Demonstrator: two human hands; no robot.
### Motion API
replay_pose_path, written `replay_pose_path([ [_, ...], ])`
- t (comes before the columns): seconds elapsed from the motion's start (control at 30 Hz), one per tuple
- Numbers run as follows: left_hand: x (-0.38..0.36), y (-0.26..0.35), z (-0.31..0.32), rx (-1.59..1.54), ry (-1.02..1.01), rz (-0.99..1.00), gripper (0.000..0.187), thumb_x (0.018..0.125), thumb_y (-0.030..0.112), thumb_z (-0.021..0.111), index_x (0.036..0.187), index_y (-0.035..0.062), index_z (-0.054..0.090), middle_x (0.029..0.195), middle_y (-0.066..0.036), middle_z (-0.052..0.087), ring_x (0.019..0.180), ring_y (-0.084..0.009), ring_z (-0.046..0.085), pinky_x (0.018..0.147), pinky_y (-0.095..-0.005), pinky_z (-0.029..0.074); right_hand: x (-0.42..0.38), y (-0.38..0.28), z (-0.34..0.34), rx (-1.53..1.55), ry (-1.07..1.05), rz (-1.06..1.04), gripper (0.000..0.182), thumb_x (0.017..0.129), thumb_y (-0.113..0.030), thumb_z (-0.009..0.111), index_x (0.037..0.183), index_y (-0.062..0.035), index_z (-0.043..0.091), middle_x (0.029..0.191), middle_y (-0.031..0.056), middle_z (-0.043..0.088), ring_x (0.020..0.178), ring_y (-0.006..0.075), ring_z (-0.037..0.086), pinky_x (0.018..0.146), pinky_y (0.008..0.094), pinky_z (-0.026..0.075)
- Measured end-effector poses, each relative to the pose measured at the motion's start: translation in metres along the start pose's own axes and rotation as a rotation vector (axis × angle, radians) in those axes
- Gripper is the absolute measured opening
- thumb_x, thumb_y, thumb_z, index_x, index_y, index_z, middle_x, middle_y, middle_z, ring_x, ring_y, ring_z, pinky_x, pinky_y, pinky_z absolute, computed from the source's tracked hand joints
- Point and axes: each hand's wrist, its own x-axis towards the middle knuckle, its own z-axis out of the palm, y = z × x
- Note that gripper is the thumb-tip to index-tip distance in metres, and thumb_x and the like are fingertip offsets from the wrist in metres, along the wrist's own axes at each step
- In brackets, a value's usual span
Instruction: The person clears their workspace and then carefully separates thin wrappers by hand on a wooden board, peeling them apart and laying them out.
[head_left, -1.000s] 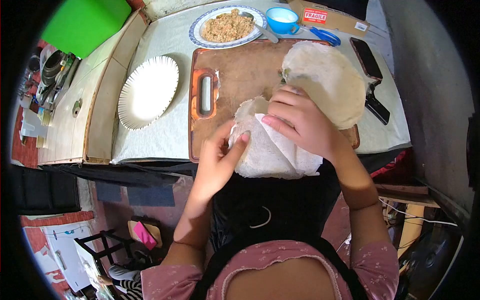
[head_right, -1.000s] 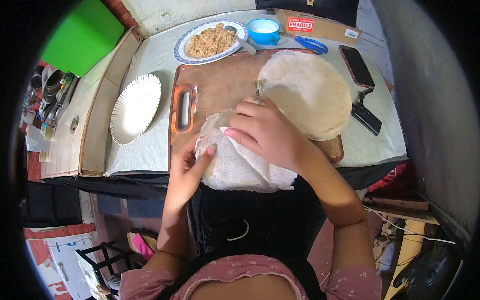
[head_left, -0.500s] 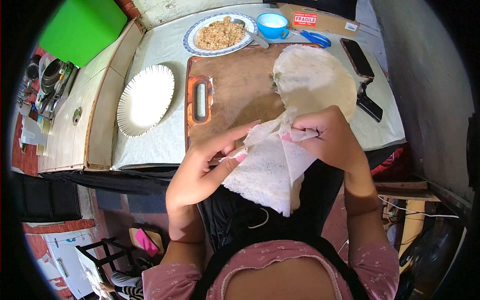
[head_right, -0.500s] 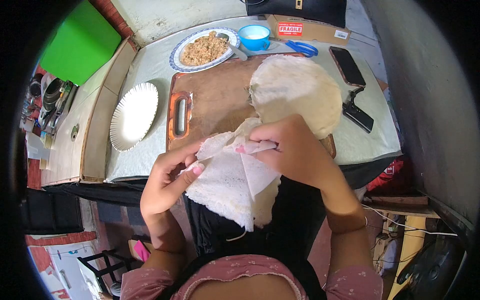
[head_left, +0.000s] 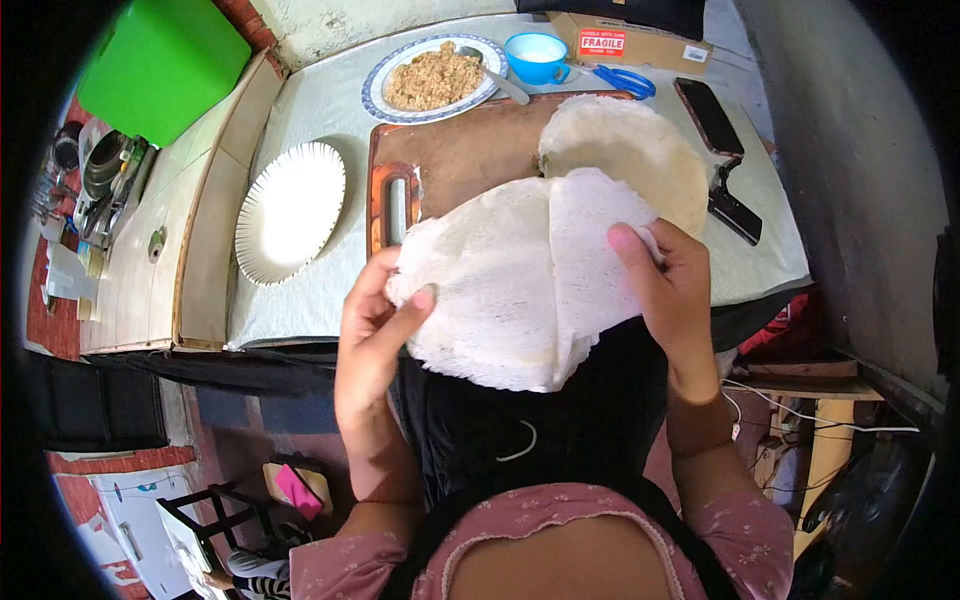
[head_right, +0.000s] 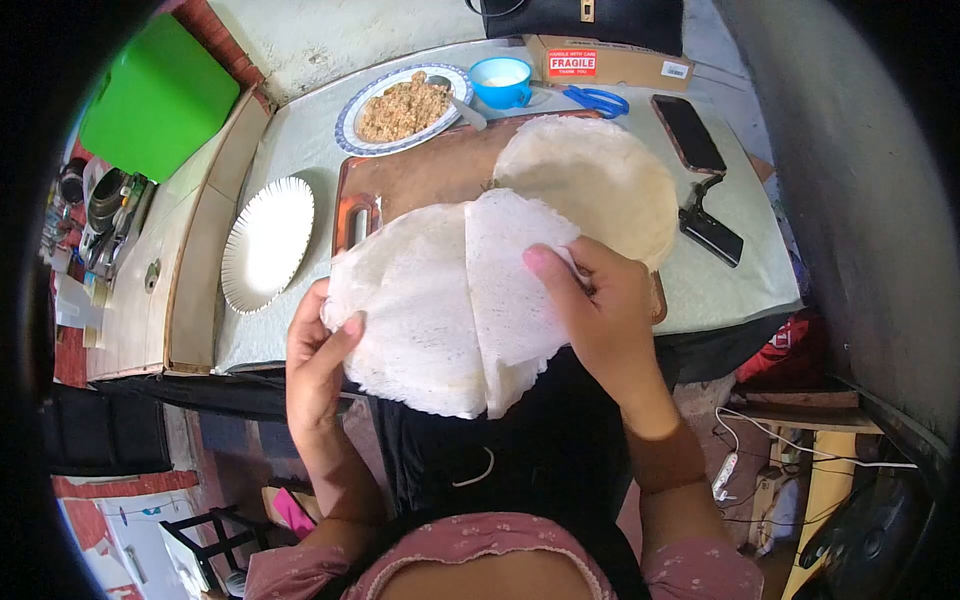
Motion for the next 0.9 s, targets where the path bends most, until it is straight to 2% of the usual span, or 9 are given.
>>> replay_pose_path([
  [0.1, -0.001, 0.001, -0.017, -0.068, 0.018, 0.011, 0.036, 0.093, 0.0, 0.061, 0.128, -0.0002, 0.053, 0.116, -0.005, 0.062, 0.106, -0.011, 0.058, 0.093, -0.0245, 0.043, -0.007, 0.003, -0.002, 0.168, 0.156, 0.018, 0.03, 0.094, -0.022, 0.069, 0.076, 0.0007, 0.061, 0.062, -0.0086, 0.047, 0.06, 0.0016, 0.039, 0.051, 0.0229, 0.031],
  [0.13, -0.001, 0.002, -0.021, -0.042, 0.067, 0.045, 0.037, 0.094, 0.001, 0.062, 0.129, -0.0014, 0.053, 0.116, -0.006, 0.063, 0.105, -0.0115, 0.059, 0.093, -0.0254, 0.044, -0.007, 0.006, -0.007, 0.176, 0.14, 0.046, 0.03, 0.095, -0.023, 0.069, 0.077, 0.0004, 0.062, 0.064, -0.009, 0.048, 0.06, 0.0013, 0.039, 0.051, 0.0224, 0.031],
  [0.3, 0.007, 0.004, -0.038, 0.087, 0.042, -0.06, 0.039, 0.095, 0.003, 0.06, 0.132, -0.0024, 0.052, 0.119, -0.008, 0.064, 0.108, -0.014, 0.059, 0.096, -0.0281, 0.044, -0.001, 0.027, -0.032, 0.157, 0.102, 0.108, 0.029, 0.095, -0.025, 0.069, 0.08, -0.0005, 0.064, 0.066, -0.0094, 0.05, 0.06, 0.0001, 0.038, 0.051, 0.021, 0.03],
  [0.43, 0.021, -0.007, -0.035, 0.131, 0.026, -0.172, 0.041, 0.095, 0.006, 0.06, 0.134, -0.0039, 0.051, 0.121, -0.01, 0.064, 0.109, -0.0147, 0.059, 0.098, -0.0286, 0.043, 0.007, 0.039, -0.042, 0.121, 0.18, 0.101, 0.029, 0.095, -0.026, 0.069, 0.08, -0.0009, 0.065, 0.066, -0.0086, 0.051, 0.06, 0.001, 0.04, 0.053, 0.021, 0.032],
  [0.5, 0.025, -0.021, -0.037, 0.087, 0.03, -0.179, 0.04, 0.096, 0.009, 0.061, 0.133, -0.004, 0.052, 0.115, -0.009, 0.066, 0.103, -0.0133, 0.061, 0.093, -0.0273, 0.046, 0.01, 0.047, -0.045, 0.083, 0.235, 0.044, 0.029, 0.096, -0.026, 0.068, 0.08, -0.0014, 0.066, 0.067, -0.0081, 0.051, 0.06, 0.0013, 0.04, 0.053, 0.0209, 0.032],
  [0.57, 0.029, -0.025, -0.034, 0.078, 0.044, -0.182, 0.036, 0.098, 0.012, 0.06, 0.13, -0.0039, 0.054, 0.106, -0.006, 0.067, 0.094, -0.0102, 0.061, 0.086, -0.0251, 0.047, 0.011, 0.054, -0.052, 0.123, 0.255, 0.1, 0.029, 0.096, -0.026, 0.068, 0.08, -0.0016, 0.066, 0.068, -0.0072, 0.053, 0.061, 0.0018, 0.042, 0.054, 0.0208, 0.034],
  [0.8, 0.029, -0.033, -0.039, 0.187, 0.042, -0.202, 0.032, 0.098, 0.01, 0.059, 0.127, -0.003, 0.055, 0.101, -0.005, 0.067, 0.085, -0.0091, 0.061, 0.078, -0.0243, 0.049, 0.013, 0.066, -0.075, 0.168, 0.331, 0.178, 0.029, 0.095, -0.027, 0.068, 0.082, -0.0015, 0.067, 0.074, -0.0032, 0.061, 0.065, 0.0032, 0.051, 0.058, 0.0203, 0.04],
  [0.9, 0.028, -0.035, -0.038, 0.244, 0.043, -0.22, 0.035, 0.096, 0.01, 0.061, 0.128, -0.0028, 0.053, 0.1, -0.006, 0.067, 0.085, -0.0102, 0.061, 0.077, -0.0253, 0.049, 0.016, 0.077, -0.078, 0.138, 0.296, 0.163, 0.029, 0.095, -0.028, 0.068, 0.087, -0.0002, 0.067, 0.074, -0.0035, 0.063, 0.065, 0.0037, 0.053, 0.06, 0.0205, 0.042],
])
